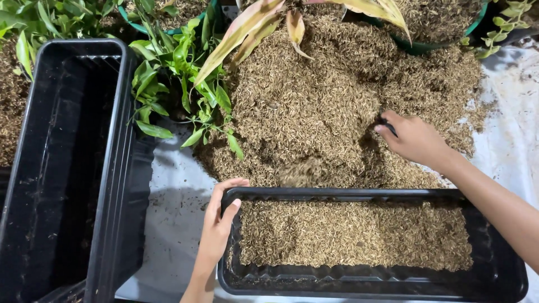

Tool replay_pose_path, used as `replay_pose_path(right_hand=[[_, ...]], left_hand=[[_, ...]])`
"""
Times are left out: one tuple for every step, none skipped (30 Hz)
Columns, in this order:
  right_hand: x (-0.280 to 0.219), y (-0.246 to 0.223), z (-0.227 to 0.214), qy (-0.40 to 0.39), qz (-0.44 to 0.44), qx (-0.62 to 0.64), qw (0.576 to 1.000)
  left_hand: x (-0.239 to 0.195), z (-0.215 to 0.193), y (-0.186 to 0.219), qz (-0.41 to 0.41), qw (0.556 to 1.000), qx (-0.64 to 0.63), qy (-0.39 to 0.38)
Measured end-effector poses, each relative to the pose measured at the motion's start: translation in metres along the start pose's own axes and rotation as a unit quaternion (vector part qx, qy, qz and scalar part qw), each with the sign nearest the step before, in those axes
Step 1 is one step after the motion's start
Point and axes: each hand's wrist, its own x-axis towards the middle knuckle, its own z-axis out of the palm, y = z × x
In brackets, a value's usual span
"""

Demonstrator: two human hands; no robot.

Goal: The person scoops soil from a large pile and transfers it into a black rectangular planter. They use a small trowel to spread and level the soil evenly across the planter's base. The process is repeated until the planter is filled to a consistent level.

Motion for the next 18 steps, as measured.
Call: replay_pose_path(right_hand=[[0.006,0.003,0.005,0.0,0.0,0.0,1.0],[0.012,0.005,0.01,-0.01,-0.016,0.027,0.999],[0.018,0.008,0.014,-0.02,-0.031,0.054,0.998],[0.024,0.009,0.02,-0.021,-0.033,0.055,0.998],[0.031,0.01,0.025,-0.025,-0.03,0.066,0.997],[0.037,0.01,0.03,-0.029,-0.028,0.077,0.996],[0.039,0.012,0.033,-0.029,-0.03,0.077,0.996],[0.041,0.013,0.036,-0.023,-0.032,0.078,0.996],[0.044,0.015,0.038,-0.018,-0.035,0.079,0.996],[0.043,0.015,0.038,-0.018,-0.036,0.079,0.996],[0.042,0.016,0.039,-0.013,-0.039,0.081,0.996],[0.041,0.017,0.039,-0.006,-0.04,0.083,0.996],[0.04,0.017,0.041,-0.006,-0.039,0.083,0.996],[0.039,0.017,0.041,0.004,-0.049,0.082,0.995],[0.038,0.017,0.041,0.013,-0.058,0.081,0.995],[0.036,0.017,0.039,0.013,-0.058,0.081,0.995],[0.035,0.016,0.037,0.006,-0.045,0.08,0.996],[0.033,0.015,0.036,0.0,-0.032,0.078,0.996]], left_hand=[[0.0,0.001,0.0,0.0,1.0,0.0,0.0],[0.001,0.002,0.001,-0.002,1.0,-0.001,-0.001],[0.001,0.003,0.001,-0.004,1.0,-0.002,-0.002],[0.001,0.003,0.002,-0.004,1.0,-0.001,-0.001],[0.001,0.003,0.002,-0.006,1.0,-0.003,-0.001],[0.0,0.004,0.003,-0.008,1.0,-0.005,0.0],[0.0,0.003,0.002,-0.008,1.0,-0.004,0.002],[-0.001,0.003,0.001,-0.007,1.0,0.0,0.001],[-0.001,0.002,0.001,-0.005,1.0,0.005,-0.001],[-0.001,0.003,0.001,-0.006,1.0,0.005,0.0],[-0.001,0.003,0.0,-0.004,1.0,0.004,0.0],[-0.001,0.003,0.0,-0.001,1.0,0.004,-0.001],[-0.002,0.002,0.0,-0.001,1.0,0.004,-0.002],[-0.003,0.002,-0.001,-0.003,1.0,-0.004,-0.003],[-0.003,0.002,-0.001,-0.006,1.0,-0.013,-0.004],[-0.003,0.001,-0.001,-0.006,1.0,-0.014,-0.004],[-0.003,0.001,-0.002,-0.005,1.0,-0.015,-0.006],[-0.003,0.001,-0.002,-0.004,1.0,-0.017,-0.008]])
